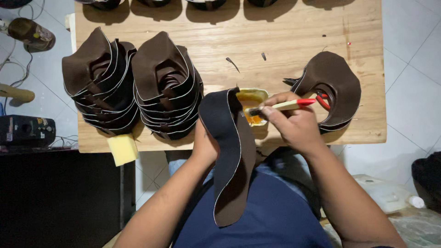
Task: The person applies a yellowish adhesive to the edges of brown shoe upper components using a brush. They repeatedly dip the brush into a small container and coat the perimeter of each piece, then place the treated parts on the table.
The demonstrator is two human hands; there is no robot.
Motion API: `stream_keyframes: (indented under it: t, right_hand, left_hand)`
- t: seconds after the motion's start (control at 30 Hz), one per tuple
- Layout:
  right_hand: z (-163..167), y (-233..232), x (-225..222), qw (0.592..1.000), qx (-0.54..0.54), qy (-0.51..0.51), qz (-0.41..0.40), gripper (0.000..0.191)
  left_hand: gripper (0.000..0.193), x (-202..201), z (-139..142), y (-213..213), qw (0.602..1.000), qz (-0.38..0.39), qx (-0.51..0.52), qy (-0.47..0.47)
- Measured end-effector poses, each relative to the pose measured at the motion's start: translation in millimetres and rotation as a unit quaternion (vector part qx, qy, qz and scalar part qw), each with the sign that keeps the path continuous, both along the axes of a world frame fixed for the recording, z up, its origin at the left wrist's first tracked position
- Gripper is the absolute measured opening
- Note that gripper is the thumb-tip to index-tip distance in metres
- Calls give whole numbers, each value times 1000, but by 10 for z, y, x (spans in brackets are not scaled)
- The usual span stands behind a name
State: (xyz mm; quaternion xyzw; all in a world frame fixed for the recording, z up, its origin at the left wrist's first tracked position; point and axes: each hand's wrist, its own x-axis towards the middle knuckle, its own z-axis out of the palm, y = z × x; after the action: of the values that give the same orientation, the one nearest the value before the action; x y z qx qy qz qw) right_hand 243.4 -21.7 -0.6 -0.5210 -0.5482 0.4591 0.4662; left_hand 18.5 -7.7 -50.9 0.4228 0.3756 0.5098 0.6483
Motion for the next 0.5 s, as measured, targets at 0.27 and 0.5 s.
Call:
stream_keyframes:
  t: [0.27, 0.5]
  right_hand:
    - [17, 98, -3, 995, 72, -43, 54, 13]
    - [-4, 106, 99, 991, -65, -83, 81, 14]
  left_hand:
    - [43, 80, 193, 56, 976, -4, 178, 121]
    - [46, 45, 258, 48, 968, 4, 209, 140]
